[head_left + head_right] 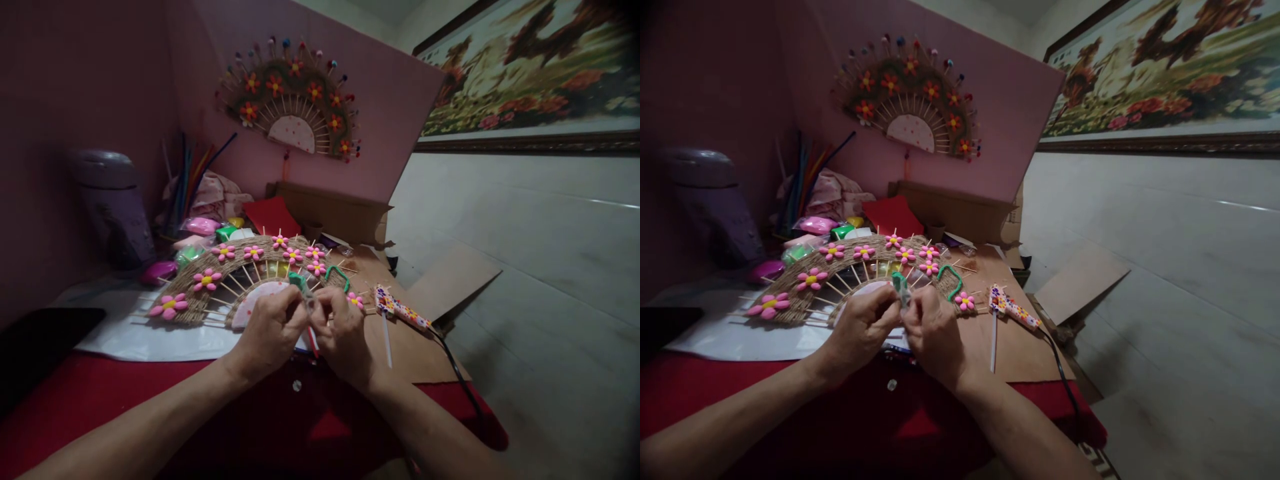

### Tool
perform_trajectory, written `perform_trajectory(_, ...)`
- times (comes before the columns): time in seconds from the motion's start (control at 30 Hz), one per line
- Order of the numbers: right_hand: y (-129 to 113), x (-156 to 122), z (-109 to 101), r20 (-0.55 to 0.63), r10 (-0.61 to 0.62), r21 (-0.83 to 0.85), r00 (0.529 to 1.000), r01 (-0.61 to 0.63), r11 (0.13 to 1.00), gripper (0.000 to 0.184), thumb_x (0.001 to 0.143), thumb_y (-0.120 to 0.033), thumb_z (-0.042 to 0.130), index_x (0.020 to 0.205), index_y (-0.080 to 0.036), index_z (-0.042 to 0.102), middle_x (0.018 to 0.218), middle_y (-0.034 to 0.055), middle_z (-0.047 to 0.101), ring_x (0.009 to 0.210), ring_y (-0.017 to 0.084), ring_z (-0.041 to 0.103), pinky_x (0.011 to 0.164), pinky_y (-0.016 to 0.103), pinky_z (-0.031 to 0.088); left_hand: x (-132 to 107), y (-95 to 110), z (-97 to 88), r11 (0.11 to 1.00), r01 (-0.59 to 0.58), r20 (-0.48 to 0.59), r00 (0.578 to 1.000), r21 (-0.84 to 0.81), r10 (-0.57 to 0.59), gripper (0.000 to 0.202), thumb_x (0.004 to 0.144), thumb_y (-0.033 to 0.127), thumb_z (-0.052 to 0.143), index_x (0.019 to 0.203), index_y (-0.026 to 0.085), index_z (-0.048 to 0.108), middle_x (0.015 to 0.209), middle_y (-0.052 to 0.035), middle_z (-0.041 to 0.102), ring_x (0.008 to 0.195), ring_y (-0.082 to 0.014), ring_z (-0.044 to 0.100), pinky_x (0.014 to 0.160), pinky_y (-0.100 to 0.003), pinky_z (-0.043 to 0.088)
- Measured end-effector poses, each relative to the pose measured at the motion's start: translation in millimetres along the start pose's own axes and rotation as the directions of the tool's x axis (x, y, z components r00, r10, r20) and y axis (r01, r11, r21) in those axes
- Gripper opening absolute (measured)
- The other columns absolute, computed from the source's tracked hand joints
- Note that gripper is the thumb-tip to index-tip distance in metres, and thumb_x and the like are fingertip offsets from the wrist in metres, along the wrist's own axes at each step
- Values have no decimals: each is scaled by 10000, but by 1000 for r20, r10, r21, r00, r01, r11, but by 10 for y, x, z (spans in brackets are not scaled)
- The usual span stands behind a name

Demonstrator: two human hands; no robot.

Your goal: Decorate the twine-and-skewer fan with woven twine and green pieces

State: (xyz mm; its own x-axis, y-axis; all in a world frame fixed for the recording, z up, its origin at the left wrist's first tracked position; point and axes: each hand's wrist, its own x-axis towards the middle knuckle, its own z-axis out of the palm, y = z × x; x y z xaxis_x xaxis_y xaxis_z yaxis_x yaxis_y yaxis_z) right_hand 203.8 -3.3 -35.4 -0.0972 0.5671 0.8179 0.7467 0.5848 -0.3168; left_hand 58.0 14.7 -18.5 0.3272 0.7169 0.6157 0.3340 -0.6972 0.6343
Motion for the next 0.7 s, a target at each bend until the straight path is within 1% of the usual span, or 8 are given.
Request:
perform_trajectory(0.1, 47, 18, -2, -42, 83, -36, 996, -84, 996, 78, 830, -132, 465, 820, -204, 491, 696, 4, 568, 590, 134, 525, 578, 265, 412, 17, -9, 14, 999, 34, -17, 999, -40, -35, 260, 810, 173, 462, 563, 194, 383, 516, 63, 368, 497, -89, 325, 493, -231, 250)
perform_trajectory(0.17, 76, 25, -13, -34, 93, 4, 995, -93, 996, 58, 829, -146, 501, 820, -203, 507, 687, -3, 572, 581, 127, 528, 567, 255, 419, 35, -12, 11, 996, 66, -28, 997, -62, -68, 268, 815, 184, 452, 558, 193, 376, 523, 60, 373, 504, -88, 335, 494, -229, 255)
perform_trajectory(0.27, 79, 17, -30, 10, 4, 101, 1000, -5, 995, 106, 832, -121, 510, 880, -203, 557, 742, 10, 604, 655, 134, 571, 616, 254, 464, 58, -7, -8, 993, 99, -52, 993, -57, -102, 287, 823, 188, 428, 549, 194, 343, 527, 56, 361, 511, -88, 340, 502, -231, 264)
perform_trajectory(0.37, 43, 6, -44, 90, -121, 133, 989, 109, 985, 300, 863, -98, 449, 1108, -216, 576, 922, 58, 636, 855, 169, 608, 752, 293, 506, 63, 9, -33, 992, 108, -37, 993, -61, -110, 288, 826, 194, 426, 551, 195, 339, 526, 55, 354, 515, -90, 342, 509, -233, 274)
perform_trajectory(0.43, 15, 5, -49, 123, -154, 125, 980, 139, 982, 411, 876, -105, 424, 1259, -224, 513, 999, 77, 621, 934, 183, 599, 800, 312, 515, 54, 21, -46, 993, 95, -18, 995, -68, -96, 286, 832, 201, 428, 556, 193, 353, 526, 54, 361, 518, -90, 350, 509, -230, 283)
perform_trajectory(0.5, -7, 10, -48, 147, -171, 128, 974, 152, 980, 465, 871, -106, 410, 1321, -207, 468, 1049, 96, 599, 987, 195, 583, 838, 327, 517, 37, 29, -52, 996, 63, -8, 998, -65, -63, 287, 839, 198, 434, 562, 191, 362, 524, 56, 363, 513, -86, 352, 502, -225, 283)
perform_trajectory(0.6, -27, 23, -45, 184, -186, 148, 965, 159, 976, 465, 840, -85, 406, 1292, -143, 497, 1100, 129, 580, 1037, 215, 563, 894, 360, 503, 6, 28, -49, 999, 8, 5, 1000, -44, -8, 278, 849, 192, 456, 580, 185, 386, 522, 63, 368, 501, -77, 346, 492, -218, 279)
perform_trajectory(0.7, -32, 37, -55, 169, -163, 213, 972, 126, 969, 427, 837, -75, 402, 1230, -148, 551, 1059, 115, 605, 988, 202, 582, 866, 355, 512, -8, 23, -44, 996, -70, 50, 996, -50, 72, 220, 864, 195, 476, 645, 177, 471, 550, 63, 419, 510, -73, 368, 506, -216, 297)
